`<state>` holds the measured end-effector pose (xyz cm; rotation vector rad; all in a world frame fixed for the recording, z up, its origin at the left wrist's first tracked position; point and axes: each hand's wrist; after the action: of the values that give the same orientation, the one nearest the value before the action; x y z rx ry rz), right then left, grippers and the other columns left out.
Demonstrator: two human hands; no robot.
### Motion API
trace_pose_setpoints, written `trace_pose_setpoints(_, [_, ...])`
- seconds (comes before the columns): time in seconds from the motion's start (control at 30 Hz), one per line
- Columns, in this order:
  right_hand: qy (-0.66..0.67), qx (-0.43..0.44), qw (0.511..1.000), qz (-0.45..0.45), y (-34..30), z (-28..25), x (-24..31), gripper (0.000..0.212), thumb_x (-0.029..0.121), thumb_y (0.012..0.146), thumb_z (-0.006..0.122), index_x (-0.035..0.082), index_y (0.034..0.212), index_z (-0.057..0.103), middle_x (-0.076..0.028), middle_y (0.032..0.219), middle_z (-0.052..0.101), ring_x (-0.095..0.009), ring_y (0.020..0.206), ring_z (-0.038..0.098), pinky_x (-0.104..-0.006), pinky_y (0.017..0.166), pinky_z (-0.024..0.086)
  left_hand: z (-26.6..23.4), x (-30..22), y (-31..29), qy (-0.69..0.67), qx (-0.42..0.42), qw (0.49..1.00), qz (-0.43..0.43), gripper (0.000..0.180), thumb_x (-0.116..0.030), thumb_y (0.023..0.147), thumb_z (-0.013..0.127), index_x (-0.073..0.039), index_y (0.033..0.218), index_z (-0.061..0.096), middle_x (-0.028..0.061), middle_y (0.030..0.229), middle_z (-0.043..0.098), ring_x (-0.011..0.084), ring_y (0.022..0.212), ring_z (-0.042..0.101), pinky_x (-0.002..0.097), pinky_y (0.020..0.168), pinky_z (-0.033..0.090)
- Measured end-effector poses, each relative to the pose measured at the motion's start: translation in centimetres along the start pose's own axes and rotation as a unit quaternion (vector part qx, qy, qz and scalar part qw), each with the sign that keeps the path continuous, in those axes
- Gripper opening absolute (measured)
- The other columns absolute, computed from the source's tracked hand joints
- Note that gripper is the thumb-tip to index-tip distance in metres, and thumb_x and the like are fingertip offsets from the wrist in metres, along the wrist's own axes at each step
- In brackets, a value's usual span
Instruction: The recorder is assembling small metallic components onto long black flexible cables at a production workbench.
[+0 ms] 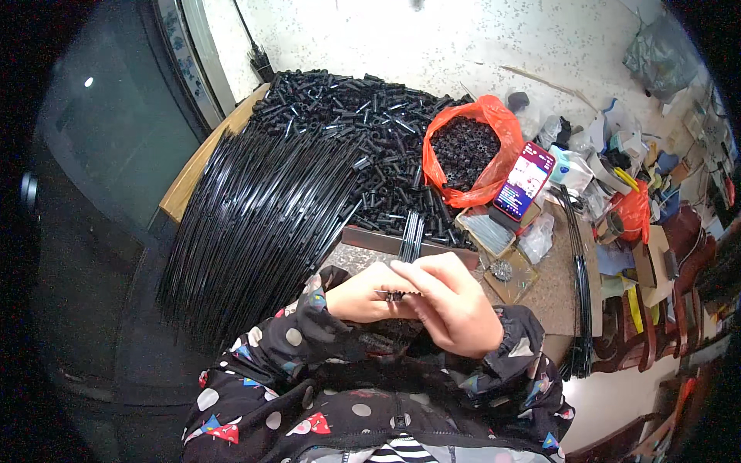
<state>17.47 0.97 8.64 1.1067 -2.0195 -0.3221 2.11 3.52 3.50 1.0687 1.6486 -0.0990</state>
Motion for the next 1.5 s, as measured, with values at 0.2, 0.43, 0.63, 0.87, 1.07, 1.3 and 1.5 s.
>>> trace_pose_setpoints(0.2, [-0.011,-0.012,1.000,0.023,-0.8,-0.2,-0.7,0.036,-0.007,0.061,0.048,0.000,0.096,0.046,-0.010,0.077,0.045,-0.019,0.068,0.046,-0.0253,0.061,0.038,-0.9,-0.4,0.1,-0.034,0.026,0.998,-0.045,0.018,-0.016,0.069,0.055,-0.003,0.082,0.053,0.0116,0.065,0.053,0.0169,0.056,0.052,0.0246,0.054,0.040])
trace_pose_setpoints(0.43, [0.005,-0.015,1.000,0.025,-0.9,-0.7,-0.8,0.034,-0.006,0.063,0.048,-0.001,0.096,0.045,-0.009,0.073,0.049,-0.020,0.061,0.047,-0.0268,0.056,0.038,-0.9,-0.2,0.4,-0.024,0.017,1.000,0.002,0.023,-0.021,0.068,0.055,-0.004,0.085,0.053,0.0111,0.062,0.051,0.0192,0.056,0.049,0.0257,0.059,0.039])
trace_pose_setpoints(0.63, [0.116,-0.023,0.988,0.101,-1.4,-0.4,-1.4,0.032,-0.006,0.064,0.045,0.002,0.096,0.046,-0.007,0.063,0.045,-0.016,0.057,0.045,-0.0240,0.053,0.037,-0.7,0.9,-0.2,-0.009,0.046,0.999,-0.005,0.027,-0.012,0.066,0.057,-0.004,0.091,0.051,0.0103,0.086,0.053,0.0202,0.083,0.050,0.0275,0.073,0.037])
trace_pose_setpoints(0.87, [-0.007,-0.018,1.000,0.002,-0.7,-0.5,-0.7,0.035,-0.004,0.062,0.050,0.000,0.096,0.045,-0.010,0.072,0.048,-0.022,0.064,0.046,-0.0278,0.058,0.038,-0.1,-0.6,0.4,-0.006,-0.008,1.000,0.017,0.022,-0.018,0.068,0.055,-0.004,0.084,0.053,0.0132,0.072,0.052,0.0235,0.069,0.052,0.0277,0.062,0.040])
trace_pose_setpoints(1.07, [-0.088,0.008,0.994,-0.059,-0.1,1.0,-1.2,0.033,-0.003,0.058,0.053,0.001,0.090,0.050,-0.010,0.076,0.048,-0.025,0.072,0.046,-0.0298,0.065,0.038,1.4,2.3,-1.0,0.012,0.021,0.990,-0.136,0.035,-0.030,0.067,0.054,-0.008,0.093,0.048,0.0122,0.089,0.051,0.0233,0.091,0.045,0.0416,0.081,0.028])
trace_pose_setpoints(1.3, [-0.069,0.046,0.996,0.007,-0.7,1.4,1.2,0.026,-0.003,0.054,0.050,0.001,0.080,0.052,-0.008,0.067,0.048,-0.022,0.059,0.048,-0.0283,0.055,0.040,3.4,8.1,-5.0,0.460,0.055,0.872,-0.156,0.077,-0.045,0.054,0.055,-0.012,0.116,0.024,0.0171,0.123,0.011,0.0358,0.112,0.010,0.0613,0.076,0.016])
trace_pose_setpoints(1.5, [0.316,0.327,0.886,-0.090,-2.1,4.4,2.6,0.019,0.009,0.066,0.048,-0.001,0.082,0.051,-0.010,0.069,0.050,-0.021,0.063,0.050,-0.0246,0.056,0.042,3.7,7.8,-5.6,0.501,0.110,0.856,-0.068,0.082,-0.043,0.052,0.057,0.002,0.112,0.025,0.0220,0.119,0.016,0.0331,0.112,0.014,0.0513,0.083,0.019])
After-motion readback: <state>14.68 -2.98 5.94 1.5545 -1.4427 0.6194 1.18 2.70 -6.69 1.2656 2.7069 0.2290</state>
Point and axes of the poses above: each hand's wrist, its own y-axis towards the middle knuckle, its own z-axis out of the palm, x = y × z
